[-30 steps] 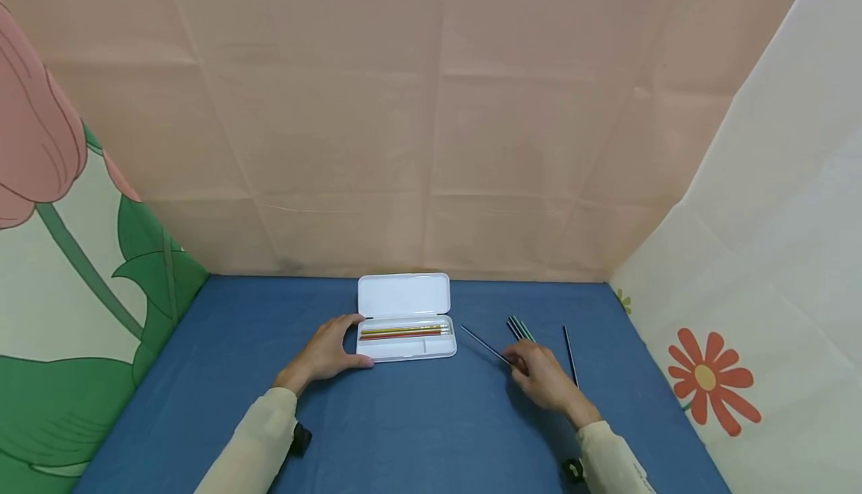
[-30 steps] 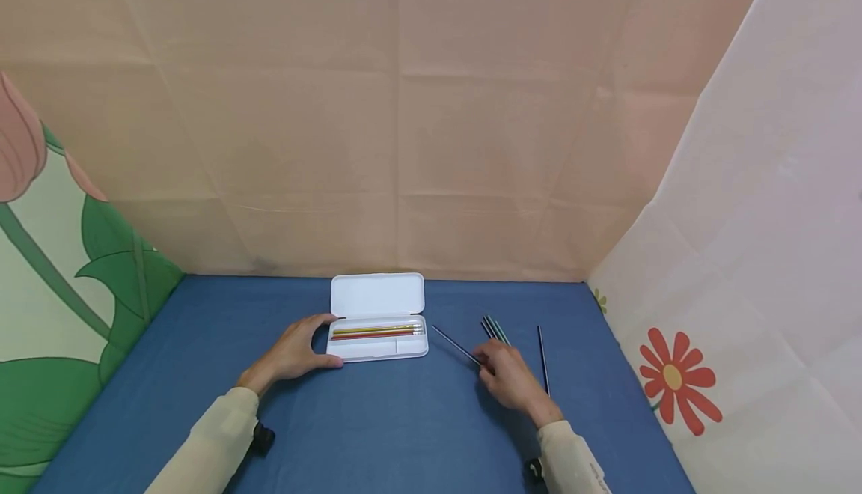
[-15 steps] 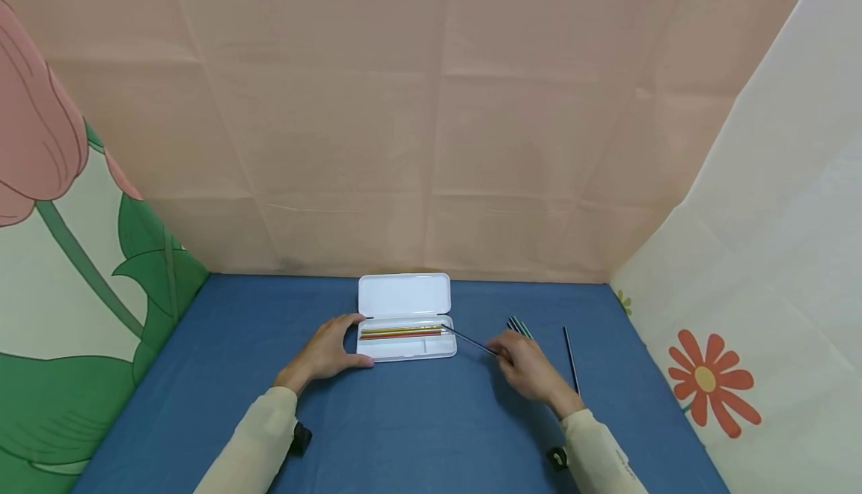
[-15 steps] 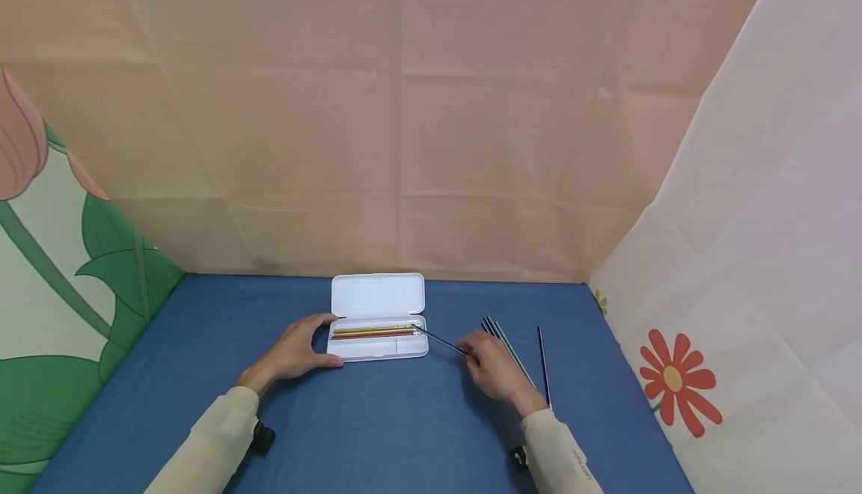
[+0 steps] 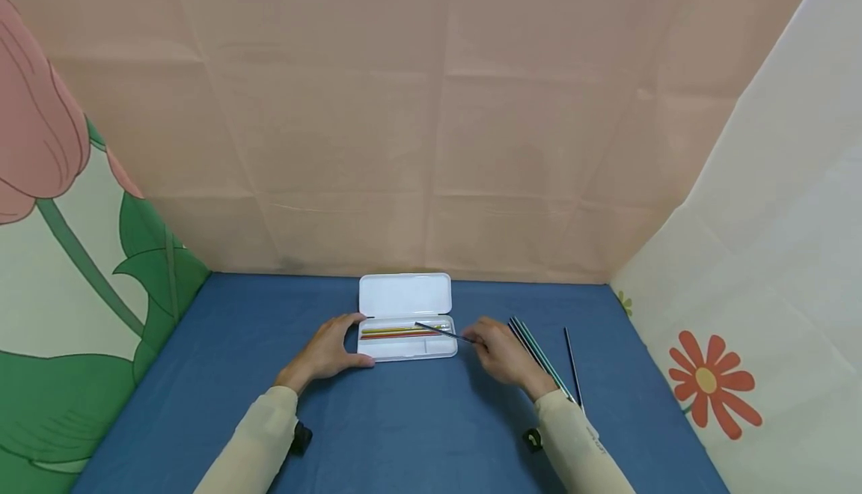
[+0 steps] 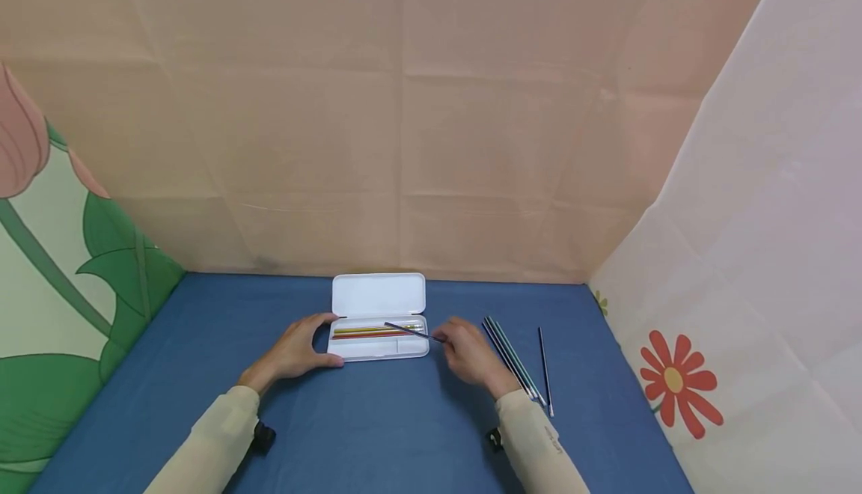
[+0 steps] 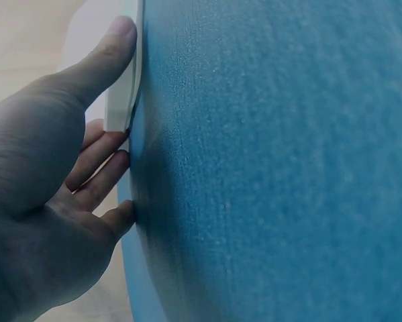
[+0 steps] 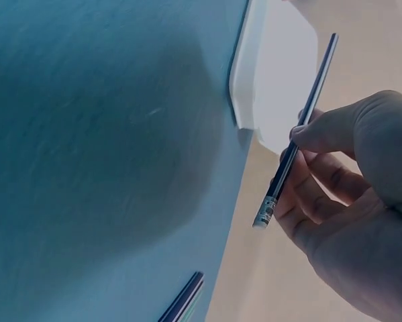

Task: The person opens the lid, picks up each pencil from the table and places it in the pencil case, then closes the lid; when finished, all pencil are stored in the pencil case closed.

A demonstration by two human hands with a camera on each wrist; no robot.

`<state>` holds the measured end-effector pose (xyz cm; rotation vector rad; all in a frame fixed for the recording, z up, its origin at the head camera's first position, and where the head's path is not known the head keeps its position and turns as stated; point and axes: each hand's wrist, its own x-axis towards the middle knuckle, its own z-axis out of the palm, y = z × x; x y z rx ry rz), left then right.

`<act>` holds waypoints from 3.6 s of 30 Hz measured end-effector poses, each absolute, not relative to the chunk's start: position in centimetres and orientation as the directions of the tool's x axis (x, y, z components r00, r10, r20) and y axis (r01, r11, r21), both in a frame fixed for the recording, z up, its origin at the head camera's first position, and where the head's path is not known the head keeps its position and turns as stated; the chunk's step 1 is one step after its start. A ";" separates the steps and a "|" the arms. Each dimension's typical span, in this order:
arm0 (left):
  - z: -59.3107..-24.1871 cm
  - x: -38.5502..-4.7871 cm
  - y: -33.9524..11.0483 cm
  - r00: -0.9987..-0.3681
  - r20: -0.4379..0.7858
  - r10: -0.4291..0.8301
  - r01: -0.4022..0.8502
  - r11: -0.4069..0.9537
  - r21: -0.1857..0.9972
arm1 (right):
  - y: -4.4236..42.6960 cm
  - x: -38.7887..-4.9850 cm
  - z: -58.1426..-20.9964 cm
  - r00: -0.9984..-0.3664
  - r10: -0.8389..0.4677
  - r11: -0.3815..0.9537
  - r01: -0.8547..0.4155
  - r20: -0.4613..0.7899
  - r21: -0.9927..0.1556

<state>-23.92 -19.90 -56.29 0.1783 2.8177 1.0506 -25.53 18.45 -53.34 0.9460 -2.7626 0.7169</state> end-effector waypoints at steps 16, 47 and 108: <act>-56.2 -24.0 -19.9 -0.983 -0.088 0.160 0.064 0.752 0.656 | 14.1 -26.9 -53.0 -0.781 -0.571 0.676 -0.622 0.253 -0.395; -56.4 -23.9 -20.0 -0.984 -0.068 0.163 0.078 0.747 0.660 | 8.9 -29.8 -54.4 -0.816 -0.562 0.716 -0.563 0.137 -0.414; -56.2 -24.0 -19.9 -0.984 -0.055 0.171 0.093 0.749 0.656 | 13.1 -27.6 -54.4 -0.846 -0.521 0.658 -0.481 0.111 -0.580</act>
